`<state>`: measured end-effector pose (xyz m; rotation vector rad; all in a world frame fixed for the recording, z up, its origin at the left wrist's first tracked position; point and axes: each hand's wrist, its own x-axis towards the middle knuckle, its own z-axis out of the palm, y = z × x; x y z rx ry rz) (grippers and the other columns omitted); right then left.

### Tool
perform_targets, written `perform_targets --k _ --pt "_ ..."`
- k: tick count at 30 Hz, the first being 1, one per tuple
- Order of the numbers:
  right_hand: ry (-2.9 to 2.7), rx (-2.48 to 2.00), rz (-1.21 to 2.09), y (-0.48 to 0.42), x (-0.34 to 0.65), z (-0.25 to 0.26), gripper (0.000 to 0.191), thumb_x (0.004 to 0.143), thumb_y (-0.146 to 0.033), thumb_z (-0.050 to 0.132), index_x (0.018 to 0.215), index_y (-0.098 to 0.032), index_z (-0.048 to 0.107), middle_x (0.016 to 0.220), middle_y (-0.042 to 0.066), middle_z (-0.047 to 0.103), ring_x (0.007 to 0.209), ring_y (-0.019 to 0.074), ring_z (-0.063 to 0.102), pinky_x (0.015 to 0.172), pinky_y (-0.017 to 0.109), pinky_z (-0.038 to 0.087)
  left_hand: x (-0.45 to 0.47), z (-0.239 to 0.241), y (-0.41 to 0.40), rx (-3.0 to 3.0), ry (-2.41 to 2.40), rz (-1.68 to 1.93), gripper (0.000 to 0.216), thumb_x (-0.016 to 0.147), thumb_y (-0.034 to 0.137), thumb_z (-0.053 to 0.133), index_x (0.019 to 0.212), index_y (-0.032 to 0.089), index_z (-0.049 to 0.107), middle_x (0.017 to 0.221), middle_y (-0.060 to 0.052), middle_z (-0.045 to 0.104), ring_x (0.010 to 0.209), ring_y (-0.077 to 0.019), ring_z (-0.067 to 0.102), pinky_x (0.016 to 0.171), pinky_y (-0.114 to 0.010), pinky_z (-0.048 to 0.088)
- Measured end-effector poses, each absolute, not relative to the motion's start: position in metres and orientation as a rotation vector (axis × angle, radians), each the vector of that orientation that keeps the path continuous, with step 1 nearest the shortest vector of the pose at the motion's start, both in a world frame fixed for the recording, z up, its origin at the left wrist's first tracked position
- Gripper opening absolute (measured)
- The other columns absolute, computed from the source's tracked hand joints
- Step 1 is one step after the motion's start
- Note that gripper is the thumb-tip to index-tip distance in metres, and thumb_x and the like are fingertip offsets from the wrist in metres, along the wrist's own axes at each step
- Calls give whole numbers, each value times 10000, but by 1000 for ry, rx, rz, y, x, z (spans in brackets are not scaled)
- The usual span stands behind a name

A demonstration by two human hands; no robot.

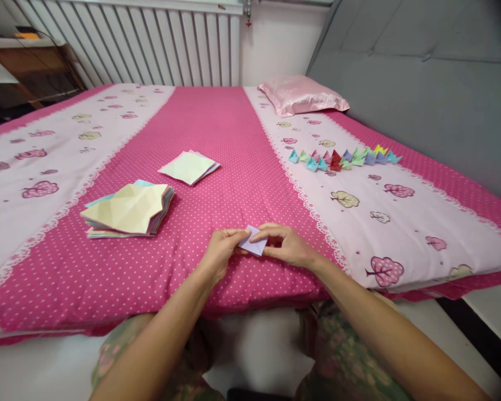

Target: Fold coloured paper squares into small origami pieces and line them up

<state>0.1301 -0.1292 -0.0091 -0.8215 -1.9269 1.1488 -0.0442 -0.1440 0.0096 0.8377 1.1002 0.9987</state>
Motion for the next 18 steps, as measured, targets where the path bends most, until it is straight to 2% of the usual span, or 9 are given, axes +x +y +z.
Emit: perform_targets --k 4,11,15,18 --pt "-1852 -889 1088 -129 128 -13 172 726 -205 644 874 -257 715 947 33 615 878 166 591 811 330 450 -46 8 -143 848 1081 941 220 627 319 693 652 101 698 630 -77 671 521 -108 571 510 -200 437" --pt "-1686 -978 1025 -130 124 -13 102 684 -303 705 763 -242 723 875 41 633 833 173 593 772 331 455 -48 7 -142 923 940 901 182 684 263 647 780 122 712 769 -81 707 658 -130 636 666 -219 482" --pt "-1663 -997 994 -130 124 -11 93 694 -304 696 746 -230 717 867 39 642 832 172 595 777 329 449 -46 7 -144 956 862 881 290 631 198 713 911 125 696 866 -86 708 725 -126 642 734 -218 473" --pt "-1665 -1002 1018 -131 125 -10 106 712 -312 679 743 -218 714 864 43 643 825 171 599 777 327 450 -43 6 -145 970 865 893 346 629 228 737 953 116 686 877 -97 705 740 -127 640 751 -226 469"
